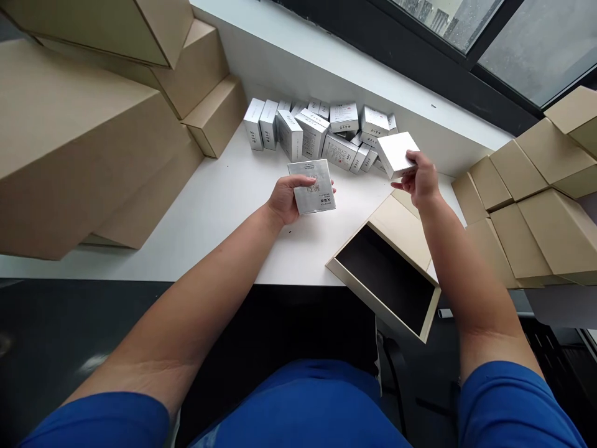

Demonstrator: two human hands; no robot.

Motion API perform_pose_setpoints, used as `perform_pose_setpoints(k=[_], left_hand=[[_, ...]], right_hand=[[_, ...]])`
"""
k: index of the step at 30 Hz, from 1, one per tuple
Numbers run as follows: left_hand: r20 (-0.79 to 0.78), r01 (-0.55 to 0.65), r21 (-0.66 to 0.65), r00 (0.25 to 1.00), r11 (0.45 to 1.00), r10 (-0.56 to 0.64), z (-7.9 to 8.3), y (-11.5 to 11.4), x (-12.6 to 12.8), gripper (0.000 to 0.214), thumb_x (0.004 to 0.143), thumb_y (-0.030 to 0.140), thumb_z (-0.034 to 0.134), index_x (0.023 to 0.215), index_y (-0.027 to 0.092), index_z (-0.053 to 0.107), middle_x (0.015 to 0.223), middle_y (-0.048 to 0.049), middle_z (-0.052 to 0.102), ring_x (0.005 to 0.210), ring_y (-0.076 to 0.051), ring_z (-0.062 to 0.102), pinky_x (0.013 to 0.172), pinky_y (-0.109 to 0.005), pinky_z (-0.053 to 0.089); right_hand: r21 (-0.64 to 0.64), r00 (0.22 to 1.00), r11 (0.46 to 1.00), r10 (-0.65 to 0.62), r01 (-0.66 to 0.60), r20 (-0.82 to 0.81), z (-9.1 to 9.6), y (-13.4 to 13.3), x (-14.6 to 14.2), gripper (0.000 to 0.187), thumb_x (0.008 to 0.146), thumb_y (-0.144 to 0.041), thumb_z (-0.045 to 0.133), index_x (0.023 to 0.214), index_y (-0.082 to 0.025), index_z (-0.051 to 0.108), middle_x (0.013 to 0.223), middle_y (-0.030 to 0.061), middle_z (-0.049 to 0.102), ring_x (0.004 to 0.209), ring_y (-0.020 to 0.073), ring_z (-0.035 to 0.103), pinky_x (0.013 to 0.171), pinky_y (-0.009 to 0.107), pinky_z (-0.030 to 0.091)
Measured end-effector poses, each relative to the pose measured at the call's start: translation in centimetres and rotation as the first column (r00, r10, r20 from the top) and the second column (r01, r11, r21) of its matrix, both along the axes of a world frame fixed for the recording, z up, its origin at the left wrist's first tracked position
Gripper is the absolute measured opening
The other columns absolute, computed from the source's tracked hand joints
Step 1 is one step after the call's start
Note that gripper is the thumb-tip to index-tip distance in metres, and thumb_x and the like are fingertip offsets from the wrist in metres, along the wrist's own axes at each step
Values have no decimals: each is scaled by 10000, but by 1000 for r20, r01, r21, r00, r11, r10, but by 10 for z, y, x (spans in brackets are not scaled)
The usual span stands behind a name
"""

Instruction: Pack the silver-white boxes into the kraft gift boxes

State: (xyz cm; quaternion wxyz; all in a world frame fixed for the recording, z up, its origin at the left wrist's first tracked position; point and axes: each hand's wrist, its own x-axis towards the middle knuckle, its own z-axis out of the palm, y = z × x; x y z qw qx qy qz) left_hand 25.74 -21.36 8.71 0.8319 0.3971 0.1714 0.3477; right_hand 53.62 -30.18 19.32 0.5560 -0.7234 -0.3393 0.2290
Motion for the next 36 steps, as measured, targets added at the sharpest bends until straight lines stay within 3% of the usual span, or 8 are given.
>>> perform_pose_setpoints(k=[4,9,14,19,24,29,32,36], left_hand=[[0,-44,29,999,999,44,-1,-1,0,779,660,356,751,1399,137,641,1312,-175,778,1376,-444,658,1176,-615,558],[87,-40,-2,995,999,40,-4,1,0,681,677,374,747,1313,141,681,1235,-148,809,1332,-412,694,1177,-598,560],[145,-62,-36,987,997,67,-6,4,0,585,706,377,736,1250,169,686,1175,-121,820,1312,-407,701,1160,-621,558],[165,-43,-36,985,998,48,-2,3,-1,612,726,418,731,1284,177,667,1199,-122,808,1295,-403,701,1133,-615,574],[198,-29,-5,980,1000,29,2,-1,-4,707,834,631,714,1393,204,647,1272,-149,787,1325,-450,673,1089,-625,600],[206,-37,48,978,998,26,-3,1,-3,736,861,694,692,1421,220,638,1283,-148,777,1337,-457,669,1100,-631,599],[223,-3,95,975,995,-18,-6,3,-4,686,906,693,639,1421,240,650,1283,-129,774,1380,-447,653,1125,-628,584],[244,43,157,966,987,-81,-6,3,-8,694,891,728,630,1386,244,675,1248,-126,777,1406,-463,643,1129,-638,580]], right_hand=[[-2,958,960,279,-280,-67,13,-24,-44,327,966,-504,569,1001,-201,689,563,-76,431,484,99,447,741,373,665],[33,864,865,496,-500,88,7,-30,-91,409,845,-587,718,987,-211,643,751,-14,578,578,121,573,582,316,601],[152,863,888,360,-433,355,-10,-26,-119,377,889,-591,737,1036,-267,615,917,12,602,759,159,628,642,313,603],[128,868,887,391,-444,306,-36,-7,-130,466,939,-697,670,1160,-296,587,987,19,599,815,165,625,611,275,583],[-115,884,893,448,-435,135,-62,10,-130,572,976,-818,497,1127,-269,559,885,14,571,650,152,540,544,316,607],[-320,788,832,542,-453,291,-68,6,-129,740,1025,-837,309,1480,-275,466,1390,153,622,988,285,704,808,553,698],[-349,659,777,629,-523,413,-71,5,-126,922,1004,-869,297,1716,-301,161,1750,186,318,1528,412,479,1134,698,563],[-400,472,718,684,-570,556,-74,5,-117,1239,942,-896,470,1707,-304,-303,1848,170,-56,1734,412,65,1334,735,294]])
